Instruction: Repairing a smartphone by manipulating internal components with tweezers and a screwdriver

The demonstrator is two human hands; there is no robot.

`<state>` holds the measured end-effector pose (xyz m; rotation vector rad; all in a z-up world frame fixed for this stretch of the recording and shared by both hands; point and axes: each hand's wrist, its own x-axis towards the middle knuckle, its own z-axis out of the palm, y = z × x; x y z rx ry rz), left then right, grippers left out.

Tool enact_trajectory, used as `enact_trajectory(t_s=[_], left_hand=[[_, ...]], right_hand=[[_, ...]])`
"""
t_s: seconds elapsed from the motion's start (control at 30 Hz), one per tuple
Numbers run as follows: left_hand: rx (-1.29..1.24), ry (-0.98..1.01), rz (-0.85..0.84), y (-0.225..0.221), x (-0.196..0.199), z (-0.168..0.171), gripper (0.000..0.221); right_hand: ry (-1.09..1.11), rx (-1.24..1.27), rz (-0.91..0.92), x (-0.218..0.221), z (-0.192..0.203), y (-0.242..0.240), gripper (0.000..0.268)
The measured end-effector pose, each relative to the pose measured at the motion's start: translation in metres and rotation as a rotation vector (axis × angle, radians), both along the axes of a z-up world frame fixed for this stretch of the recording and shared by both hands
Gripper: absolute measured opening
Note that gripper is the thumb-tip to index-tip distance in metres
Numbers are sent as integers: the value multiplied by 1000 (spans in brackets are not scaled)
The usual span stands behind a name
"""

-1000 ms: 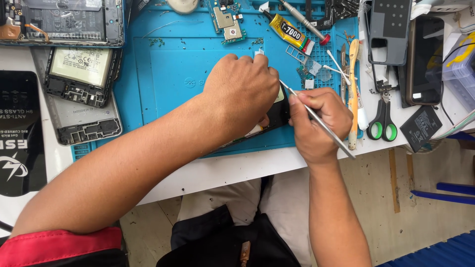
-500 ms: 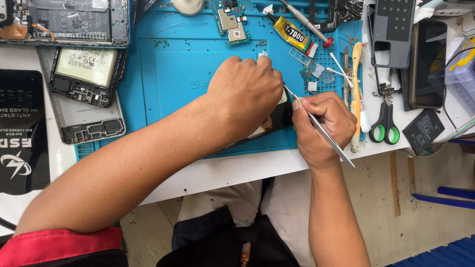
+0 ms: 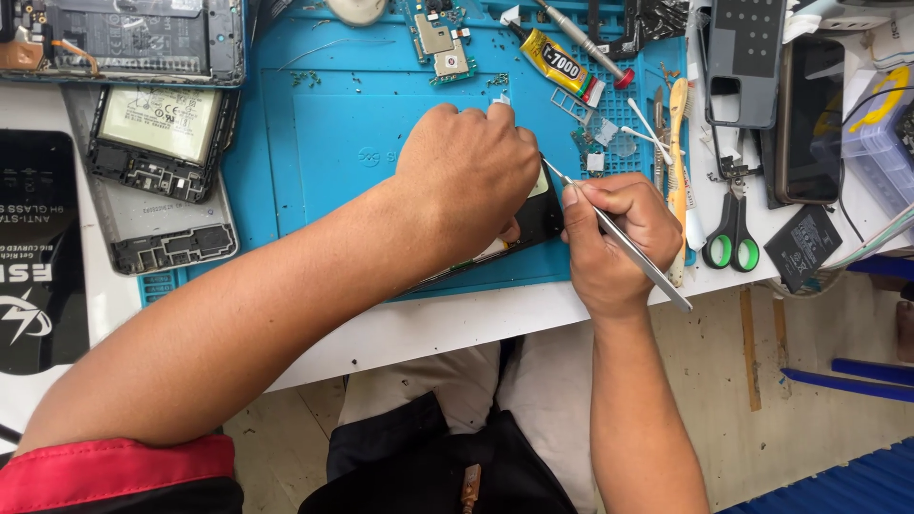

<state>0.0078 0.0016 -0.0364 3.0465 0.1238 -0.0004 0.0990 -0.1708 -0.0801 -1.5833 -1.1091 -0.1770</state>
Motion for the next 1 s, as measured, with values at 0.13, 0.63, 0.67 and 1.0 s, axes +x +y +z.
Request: enact_trajectory(t_s=[0.13,0.63,0.67,1.0], left_hand=[[8,-30,6,0,0,-1,70],[4,-30,5,0,1,0,74],[5,-25,4,0,2,0,73],[0,-1,7,0,0,2,76]], right_hand=[[30,8,15,2,-3,-1,17],[54,47,-32,-7,-1,3,15],[45,51,-39,-6,-1,2,15],[12,42,-19,-4,-4,-1,19]])
